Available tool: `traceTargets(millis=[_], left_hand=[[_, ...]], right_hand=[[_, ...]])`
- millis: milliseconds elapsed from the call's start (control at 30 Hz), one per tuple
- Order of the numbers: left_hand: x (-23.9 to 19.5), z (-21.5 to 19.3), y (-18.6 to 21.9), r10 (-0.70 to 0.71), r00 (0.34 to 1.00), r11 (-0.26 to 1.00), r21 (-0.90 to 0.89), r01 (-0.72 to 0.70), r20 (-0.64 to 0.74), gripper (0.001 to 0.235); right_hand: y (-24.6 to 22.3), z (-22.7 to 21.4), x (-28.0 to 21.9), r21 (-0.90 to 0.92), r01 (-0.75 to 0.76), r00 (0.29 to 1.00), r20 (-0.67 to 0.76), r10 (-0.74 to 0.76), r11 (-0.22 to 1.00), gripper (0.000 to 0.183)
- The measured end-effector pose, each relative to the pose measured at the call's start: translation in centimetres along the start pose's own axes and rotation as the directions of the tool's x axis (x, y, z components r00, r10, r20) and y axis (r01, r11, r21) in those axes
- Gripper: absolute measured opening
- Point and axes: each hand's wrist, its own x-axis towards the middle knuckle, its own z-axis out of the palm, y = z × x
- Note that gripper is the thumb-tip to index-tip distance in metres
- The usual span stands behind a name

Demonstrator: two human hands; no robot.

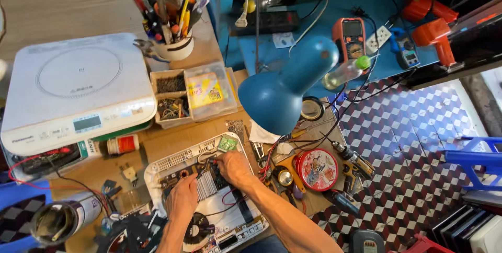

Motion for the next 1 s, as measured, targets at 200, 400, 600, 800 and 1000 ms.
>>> traceTargets(millis=[200, 400, 600, 800, 1000], left_hand=[[-0.5, 0.4, -0.6, -0.039, 0.999, 0.999, 0.014, 0.038, 0.029, 0.028], [-2.3, 1.6, 1.2, -0.131, 0.986, 0.946, -0.309, 0.094, -0.102, 0.031], [-9.3, 2.7, 8.0, -0.111, 0.971, 0.675, -0.7, 0.23, 0.213, 0.048], [-13.1, 2.3, 11.8, 0.021, 0.963, 0.647, -0.738, 0.193, 0.27, 0.05], [-9.1, 2.1, 10.5, 0.106, 0.977, 0.797, -0.604, 0.026, 0.183, 0.05]], right_hand=[[0.2, 1.1, 0.2, -0.056, -0.004, 1.0, 0.028, 0.006, 0.998, 0.02], [0.2, -0.6, -4.8, 0.149, -0.111, 0.988, -0.091, 0.125, 0.983, 0.03], [-0.4, -4.3, -12.6, 0.795, -0.542, 0.793, 0.376, 0.479, 0.274, 0.024], [0.1, -5.9, -16.6, 0.894, -0.434, 0.785, 0.312, 0.535, 0.114, 0.025], [0.8, -8.3, -19.6, 0.899, -0.374, 0.781, 0.174, 0.599, 0.227, 0.026]])
